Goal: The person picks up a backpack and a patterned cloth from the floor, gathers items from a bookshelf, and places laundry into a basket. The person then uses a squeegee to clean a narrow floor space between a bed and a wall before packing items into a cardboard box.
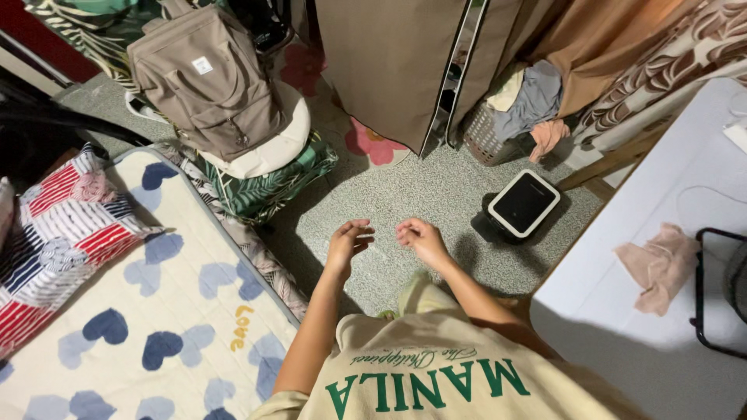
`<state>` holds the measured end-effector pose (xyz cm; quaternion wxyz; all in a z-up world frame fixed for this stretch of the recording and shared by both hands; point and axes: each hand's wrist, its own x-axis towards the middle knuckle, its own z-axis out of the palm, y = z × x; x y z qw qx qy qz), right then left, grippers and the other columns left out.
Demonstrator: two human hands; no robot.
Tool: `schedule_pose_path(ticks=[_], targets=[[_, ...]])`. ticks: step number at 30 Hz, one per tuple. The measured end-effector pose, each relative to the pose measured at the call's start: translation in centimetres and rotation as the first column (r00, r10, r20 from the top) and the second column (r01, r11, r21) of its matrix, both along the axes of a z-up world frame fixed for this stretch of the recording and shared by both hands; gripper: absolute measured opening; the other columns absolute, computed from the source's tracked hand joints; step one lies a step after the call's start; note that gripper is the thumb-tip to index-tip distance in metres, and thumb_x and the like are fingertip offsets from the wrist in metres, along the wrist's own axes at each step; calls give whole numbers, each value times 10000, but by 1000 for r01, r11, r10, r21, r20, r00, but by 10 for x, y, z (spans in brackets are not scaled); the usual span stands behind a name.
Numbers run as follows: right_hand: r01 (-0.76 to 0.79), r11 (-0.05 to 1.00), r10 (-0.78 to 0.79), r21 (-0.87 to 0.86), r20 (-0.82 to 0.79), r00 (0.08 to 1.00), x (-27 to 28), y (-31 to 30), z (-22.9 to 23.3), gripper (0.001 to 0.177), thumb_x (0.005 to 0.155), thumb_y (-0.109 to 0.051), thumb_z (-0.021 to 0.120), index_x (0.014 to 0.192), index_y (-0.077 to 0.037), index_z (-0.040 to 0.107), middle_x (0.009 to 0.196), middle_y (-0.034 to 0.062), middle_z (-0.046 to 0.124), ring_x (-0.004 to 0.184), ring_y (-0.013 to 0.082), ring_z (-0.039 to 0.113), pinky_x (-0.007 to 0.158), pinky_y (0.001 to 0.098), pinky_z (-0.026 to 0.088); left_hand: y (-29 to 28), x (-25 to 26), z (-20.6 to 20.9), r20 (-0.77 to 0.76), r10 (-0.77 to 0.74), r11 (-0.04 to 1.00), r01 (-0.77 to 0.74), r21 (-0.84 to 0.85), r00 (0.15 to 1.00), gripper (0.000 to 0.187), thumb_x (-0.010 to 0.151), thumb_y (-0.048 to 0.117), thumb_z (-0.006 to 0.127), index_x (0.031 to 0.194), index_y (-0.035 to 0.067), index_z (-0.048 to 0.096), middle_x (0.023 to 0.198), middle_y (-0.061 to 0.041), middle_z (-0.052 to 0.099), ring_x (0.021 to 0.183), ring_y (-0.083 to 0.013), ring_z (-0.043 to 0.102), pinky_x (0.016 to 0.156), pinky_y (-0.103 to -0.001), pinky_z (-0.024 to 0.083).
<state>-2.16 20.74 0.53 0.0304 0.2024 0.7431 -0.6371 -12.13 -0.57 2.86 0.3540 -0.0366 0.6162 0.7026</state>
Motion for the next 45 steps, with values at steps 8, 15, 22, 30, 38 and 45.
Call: schedule_pose_path(ticks=[8,15,22,30,38,45], targets=[[197,979,-202,-60,-84,976,-101,101,-30,147,1013,-79,566,1110,-47,671,959,64,747,814,143,708,717,285,558,103,-111,-7,0,-137,987,137,78,991,302,973,171,502,1201,73,673,1075,-107,765,931,-204,718,862,-333,529],[464,880,-472,-98,-73,879,-144,190,-26,158,1004,-67,577,1136,-42,661,958,59,719,803,157,708,707,297,561,227,-184,-1,-24,-392,916,393,79,920,311,955,174,534,1208,79,688,1037,-90,766,892,-173,708,847,-321,529],[680,704,-706,-205,-97,701,-130,252,-65,209,988,-12,551,1149,-47,678,960,73,726,792,158,693,687,293,564,333,-207,-1,7,-645,764,645,10,764,359,925,155,557,1242,54,694,1036,-70,756,859,-161,698,809,-311,514],[861,425,-897,-278,-5,441,-161,307,-46,221,997,-119,594,1176,-26,683,954,72,710,775,166,663,681,316,550,447,-250,-11,-50,-858,514,856,-51,512,415,912,140,558,1301,42,665,1145,-90,757,972,-226,749,889,-402,574],[940,250,-963,-232,40,266,-223,379,-63,313,980,-223,603,1250,-77,665,1077,31,704,909,160,672,804,321,553,560,-293,-35,-127,-952,306,891,-335,279,459,977,244,555,1419,130,602,1329,-86,685,1191,-235,659,1019,-389,505],[914,203,-960,350,-114,257,-227,469,-133,428,909,-206,688,1295,-31,627,1212,136,694,1096,286,654,895,429,519,695,-302,-155,-432,-899,330,762,-557,74,622,906,244,708,1472,84,505,1467,-132,543,1318,-324,535,1090,-472,423]])
